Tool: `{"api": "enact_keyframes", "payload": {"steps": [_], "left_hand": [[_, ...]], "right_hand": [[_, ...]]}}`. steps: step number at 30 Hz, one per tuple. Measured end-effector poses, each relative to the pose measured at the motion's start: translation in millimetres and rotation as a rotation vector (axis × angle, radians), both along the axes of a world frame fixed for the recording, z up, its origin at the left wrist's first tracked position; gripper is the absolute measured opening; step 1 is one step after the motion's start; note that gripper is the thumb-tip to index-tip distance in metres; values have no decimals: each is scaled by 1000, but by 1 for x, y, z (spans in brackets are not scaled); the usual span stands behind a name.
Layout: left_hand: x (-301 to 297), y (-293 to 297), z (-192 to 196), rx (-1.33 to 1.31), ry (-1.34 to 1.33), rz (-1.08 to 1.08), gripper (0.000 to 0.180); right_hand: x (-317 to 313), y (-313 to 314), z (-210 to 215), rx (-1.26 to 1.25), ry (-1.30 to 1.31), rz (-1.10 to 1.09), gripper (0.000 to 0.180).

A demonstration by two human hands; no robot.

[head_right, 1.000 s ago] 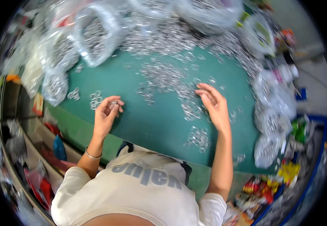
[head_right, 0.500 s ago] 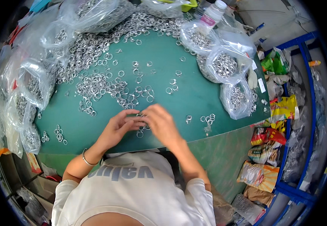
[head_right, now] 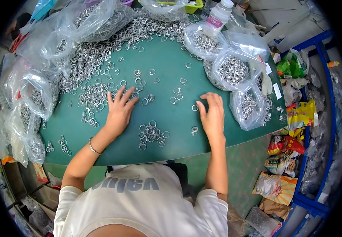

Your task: The person sorts small metal rings on a green table by hand, moving them between piles and handling several rings at a time.

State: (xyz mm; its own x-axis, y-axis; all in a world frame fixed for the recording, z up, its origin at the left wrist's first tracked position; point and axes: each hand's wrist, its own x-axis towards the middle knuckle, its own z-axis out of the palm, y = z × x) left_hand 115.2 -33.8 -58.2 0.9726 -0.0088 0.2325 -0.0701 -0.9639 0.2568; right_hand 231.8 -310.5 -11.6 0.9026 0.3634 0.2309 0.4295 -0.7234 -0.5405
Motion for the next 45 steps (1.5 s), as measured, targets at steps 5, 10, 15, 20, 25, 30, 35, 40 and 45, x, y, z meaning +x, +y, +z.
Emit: {"api": "enact_keyframes", "payload": {"steps": [5, 10, 15, 20, 25, 30, 35, 40, 45], "left_hand": [[10, 6, -3, 55, -93, 218, 38], [17, 27, 9, 67, -53, 317, 47], [16, -10, 18, -380, -64, -82, 44], [31, -31, 9, -365, 98, -166, 52], [17, -16, 17, -895, 182, -74, 61], [10, -8, 26, -916, 184, -77, 62], [1, -3, 28, -762, 145, -82, 61], [0, -10, 22, -565, 122, -115, 51], [-7, -9, 27, -752, 300, -160, 41]], "right_hand": [[-4, 52, -10, -186, 34, 96, 40], [4, 77, -17, 194, 285, 341, 25], [20, 67, 6, 53, 286, 198, 34], [1, 77, -5, -64, 345, 358, 43], [-9, 67, 12, -43, 666, 485, 41], [-8, 77, 4, 75, 444, 435, 33], [-15, 70, 5, 16, 591, 577, 26], [-17, 82, 6, 63, 489, 418, 25], [-24, 82, 6, -11, 563, 583, 22]]}}
